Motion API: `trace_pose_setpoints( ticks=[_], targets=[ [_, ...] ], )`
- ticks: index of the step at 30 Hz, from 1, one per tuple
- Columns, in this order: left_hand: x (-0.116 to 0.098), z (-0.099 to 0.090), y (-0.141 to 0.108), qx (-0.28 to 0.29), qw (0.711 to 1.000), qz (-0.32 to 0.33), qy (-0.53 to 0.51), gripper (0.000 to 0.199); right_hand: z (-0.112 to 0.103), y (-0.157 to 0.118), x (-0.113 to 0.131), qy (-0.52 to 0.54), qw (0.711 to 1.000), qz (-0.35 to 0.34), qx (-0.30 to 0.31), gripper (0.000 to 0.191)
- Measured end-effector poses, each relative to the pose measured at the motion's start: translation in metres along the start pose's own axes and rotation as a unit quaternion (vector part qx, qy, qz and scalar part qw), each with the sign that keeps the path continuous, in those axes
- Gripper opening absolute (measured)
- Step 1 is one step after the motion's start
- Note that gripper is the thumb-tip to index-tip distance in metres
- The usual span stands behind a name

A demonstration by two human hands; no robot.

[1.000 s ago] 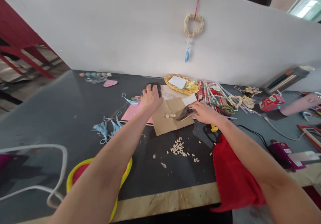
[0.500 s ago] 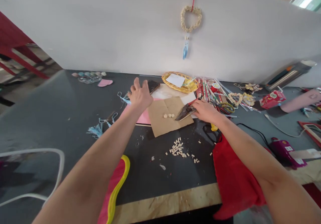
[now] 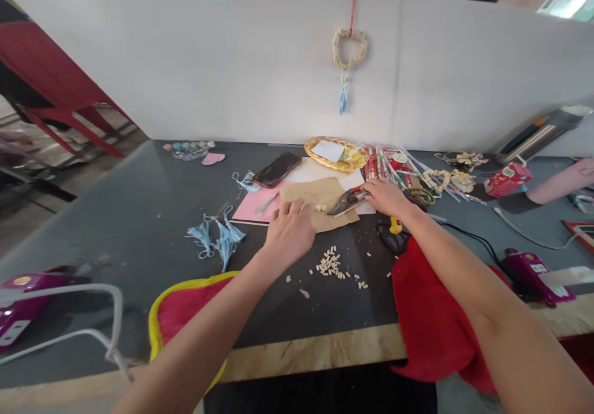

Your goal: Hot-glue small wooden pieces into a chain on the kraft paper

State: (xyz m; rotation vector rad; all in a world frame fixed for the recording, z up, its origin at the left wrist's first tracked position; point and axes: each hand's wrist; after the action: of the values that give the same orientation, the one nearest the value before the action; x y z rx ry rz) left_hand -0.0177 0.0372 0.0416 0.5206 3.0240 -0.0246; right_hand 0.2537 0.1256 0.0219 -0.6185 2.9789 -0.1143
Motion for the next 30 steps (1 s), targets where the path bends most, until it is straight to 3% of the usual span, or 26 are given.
trace_pose_setpoints(
  ticks=[5, 9, 13, 16, 17, 18, 20, 21, 23, 24, 25, 28, 30],
  targets=[
    [-0.010, 0.008, -0.029, 0.020, 0.999, 0.041, -0.008, 0.033, -0.001, -0.001, -0.003, 0.006, 1.000, 0.019, 0.008, 0.024],
    [-0.011, 0.018, -0.035, 0.026, 0.998, 0.050, -0.008, 0.036, -0.001, -0.002, -0.007, 0.009, 0.996, 0.087, 0.019, 0.022],
    [-0.009, 0.030, -0.036, 0.009, 0.999, 0.048, -0.007, 0.039, -0.010, -0.013, -0.006, 0.011, 0.991, 0.134, 0.016, 0.038],
    [-0.008, 0.035, -0.037, -0.016, 0.998, 0.052, -0.014, 0.039, -0.039, -0.034, 0.001, 0.034, 0.993, 0.106, -0.032, 0.061],
    [-0.008, 0.035, -0.037, -0.024, 0.998, 0.054, -0.020, 0.039, -0.052, -0.044, 0.003, 0.087, 0.987, 0.073, -0.117, 0.065],
    [-0.007, 0.035, -0.037, -0.032, 0.998, 0.055, -0.026, 0.038, -0.066, -0.054, 0.006, 0.140, 0.967, 0.039, -0.211, 0.067],
    [-0.005, 0.033, -0.036, -0.047, 0.997, 0.053, -0.040, 0.036, -0.090, -0.078, 0.011, 0.247, 0.900, -0.013, -0.359, 0.063],
    [-0.004, 0.032, -0.035, -0.055, 0.996, 0.050, -0.046, 0.034, -0.097, -0.091, 0.014, 0.300, 0.864, -0.023, -0.404, 0.060],
    [-0.002, 0.030, -0.034, -0.077, 0.994, 0.050, -0.053, 0.032, -0.096, -0.114, 0.023, 0.415, 0.806, -0.022, -0.421, 0.055],
    [-0.002, 0.029, -0.034, -0.091, 0.993, 0.053, -0.055, 0.032, -0.089, -0.124, 0.029, 0.484, 0.782, -0.024, -0.392, 0.051],
    [-0.002, 0.029, -0.034, -0.104, 0.991, 0.058, -0.058, 0.031, -0.078, -0.133, 0.035, 0.567, 0.756, -0.029, -0.324, 0.047],
    [-0.007, 0.025, -0.036, -0.129, 0.986, 0.079, -0.075, 0.029, -0.037, -0.149, 0.053, 0.763, 0.641, 0.016, -0.081, 0.038],
    [-0.015, 0.022, -0.039, -0.127, 0.982, 0.099, -0.094, 0.027, -0.017, -0.154, 0.062, 0.821, 0.569, 0.034, -0.038, 0.039]
  ],
)
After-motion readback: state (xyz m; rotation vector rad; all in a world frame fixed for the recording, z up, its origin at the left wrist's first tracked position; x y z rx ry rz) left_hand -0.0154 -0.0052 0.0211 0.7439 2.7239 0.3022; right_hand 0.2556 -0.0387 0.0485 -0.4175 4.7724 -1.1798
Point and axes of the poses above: each hand's wrist, its own y-axis towards the middle knuckle, its own z-axis out of the palm, x = y × z, and after that the axes turned 7 degrees about x, right-handed
